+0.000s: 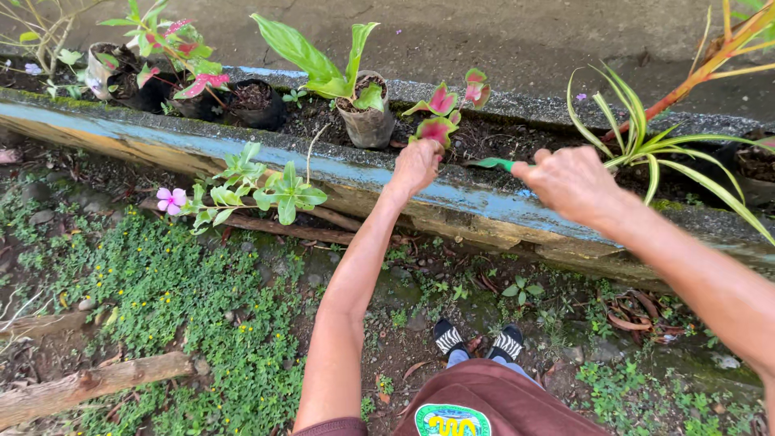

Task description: The person uses a small green hand trowel to remove weeds and loosen soil around several potted plants arranged in a long planter. The person works methodically from one end of the planter to the other, clearing debris and small unwanted plants from the soil surface.

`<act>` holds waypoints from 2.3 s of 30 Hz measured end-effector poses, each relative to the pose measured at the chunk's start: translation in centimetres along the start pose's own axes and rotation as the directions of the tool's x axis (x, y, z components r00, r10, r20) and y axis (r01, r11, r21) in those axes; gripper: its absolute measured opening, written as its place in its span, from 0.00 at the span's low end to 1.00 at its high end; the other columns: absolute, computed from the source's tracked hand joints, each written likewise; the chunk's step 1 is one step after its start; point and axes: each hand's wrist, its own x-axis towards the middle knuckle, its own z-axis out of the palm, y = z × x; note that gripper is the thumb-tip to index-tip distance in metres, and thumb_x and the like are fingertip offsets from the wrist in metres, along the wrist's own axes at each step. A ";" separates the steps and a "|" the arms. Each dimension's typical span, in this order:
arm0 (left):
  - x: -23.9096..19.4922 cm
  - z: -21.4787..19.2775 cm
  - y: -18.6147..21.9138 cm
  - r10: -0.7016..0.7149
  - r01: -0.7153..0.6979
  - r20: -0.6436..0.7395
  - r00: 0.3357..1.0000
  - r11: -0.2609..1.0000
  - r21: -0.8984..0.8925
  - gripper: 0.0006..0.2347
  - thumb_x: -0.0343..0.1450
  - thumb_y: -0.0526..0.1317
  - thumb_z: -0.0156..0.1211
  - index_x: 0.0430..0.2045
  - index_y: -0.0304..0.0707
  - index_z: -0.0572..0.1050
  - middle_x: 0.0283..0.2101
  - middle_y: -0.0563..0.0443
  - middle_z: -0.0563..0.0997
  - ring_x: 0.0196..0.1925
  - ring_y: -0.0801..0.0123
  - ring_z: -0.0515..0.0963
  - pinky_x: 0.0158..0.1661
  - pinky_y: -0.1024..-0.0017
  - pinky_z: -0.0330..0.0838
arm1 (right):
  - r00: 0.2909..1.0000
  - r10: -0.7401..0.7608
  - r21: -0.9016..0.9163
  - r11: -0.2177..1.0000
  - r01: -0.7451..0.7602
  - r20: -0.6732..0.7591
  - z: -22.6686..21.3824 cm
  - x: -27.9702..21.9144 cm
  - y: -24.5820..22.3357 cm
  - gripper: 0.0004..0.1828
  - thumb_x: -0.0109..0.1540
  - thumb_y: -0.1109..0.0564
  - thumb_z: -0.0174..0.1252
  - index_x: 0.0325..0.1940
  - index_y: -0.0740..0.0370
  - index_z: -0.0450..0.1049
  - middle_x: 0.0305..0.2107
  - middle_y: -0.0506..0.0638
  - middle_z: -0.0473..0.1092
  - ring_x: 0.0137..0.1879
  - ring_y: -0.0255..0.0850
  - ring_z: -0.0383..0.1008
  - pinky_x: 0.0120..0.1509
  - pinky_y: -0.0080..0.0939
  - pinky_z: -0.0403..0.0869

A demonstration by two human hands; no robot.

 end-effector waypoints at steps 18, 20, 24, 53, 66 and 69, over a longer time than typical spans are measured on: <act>0.6 1.2 3.1 -0.306 0.332 -0.217 0.927 0.938 0.097 0.36 0.61 0.49 0.76 0.57 0.29 0.62 0.52 0.34 0.73 0.54 0.41 0.74 0.46 0.42 0.65 | 0.919 0.393 0.417 0.830 -0.371 0.036 1.7 -5.1 4.7 0.20 0.64 0.41 0.58 0.58 0.46 0.76 0.25 0.57 0.77 0.35 0.56 0.79 0.40 0.59 0.74; 0.7 1.1 3.7 -0.306 0.306 -0.221 0.926 0.951 -0.034 0.37 0.61 0.44 0.76 0.61 0.31 0.59 0.54 0.31 0.72 0.55 0.39 0.74 0.47 0.44 0.66 | 0.901 0.416 0.386 0.816 -0.431 0.126 2.1 -3.9 5.8 0.20 0.66 0.41 0.56 0.59 0.45 0.77 0.23 0.58 0.77 0.33 0.55 0.79 0.40 0.59 0.75; 1.3 1.5 4.0 -0.228 0.146 -0.331 0.916 0.956 -0.256 0.42 0.58 0.36 0.76 0.66 0.31 0.55 0.58 0.29 0.70 0.58 0.36 0.73 0.54 0.51 0.68 | 0.899 0.401 0.603 0.679 -0.419 0.174 5.8 1.0 4.6 0.21 0.67 0.45 0.54 0.62 0.50 0.76 0.18 0.59 0.78 0.29 0.52 0.79 0.44 0.56 0.75; 6.0 10.3 0.1 -0.364 0.228 -0.452 0.814 0.917 -0.328 0.09 0.67 0.35 0.63 0.38 0.36 0.73 0.40 0.35 0.76 0.45 0.38 0.77 0.45 0.46 0.71 | 0.969 0.233 0.398 0.899 -0.183 -0.081 7.9 3.7 3.9 0.21 0.66 0.44 0.56 0.63 0.47 0.75 0.27 0.57 0.76 0.31 0.56 0.78 0.34 0.57 0.75; 5.6 8.1 1.1 -0.413 0.248 -0.423 0.806 0.886 -0.392 0.13 0.63 0.34 0.64 0.38 0.30 0.72 0.40 0.32 0.75 0.43 0.34 0.77 0.45 0.45 0.69 | 0.973 0.224 0.357 0.914 -0.191 -0.053 6.3 4.8 2.7 0.25 0.66 0.43 0.56 0.68 0.43 0.72 0.27 0.58 0.76 0.32 0.52 0.78 0.34 0.56 0.75; 5.9 7.8 1.1 -0.410 0.192 -0.429 0.805 0.864 -0.465 0.11 0.62 0.36 0.67 0.35 0.31 0.75 0.39 0.33 0.77 0.43 0.36 0.79 0.44 0.48 0.72 | 0.979 0.202 0.207 0.958 -0.199 0.010 3.3 3.1 4.1 0.24 0.66 0.41 0.56 0.67 0.38 0.71 0.29 0.55 0.76 0.33 0.50 0.78 0.31 0.54 0.75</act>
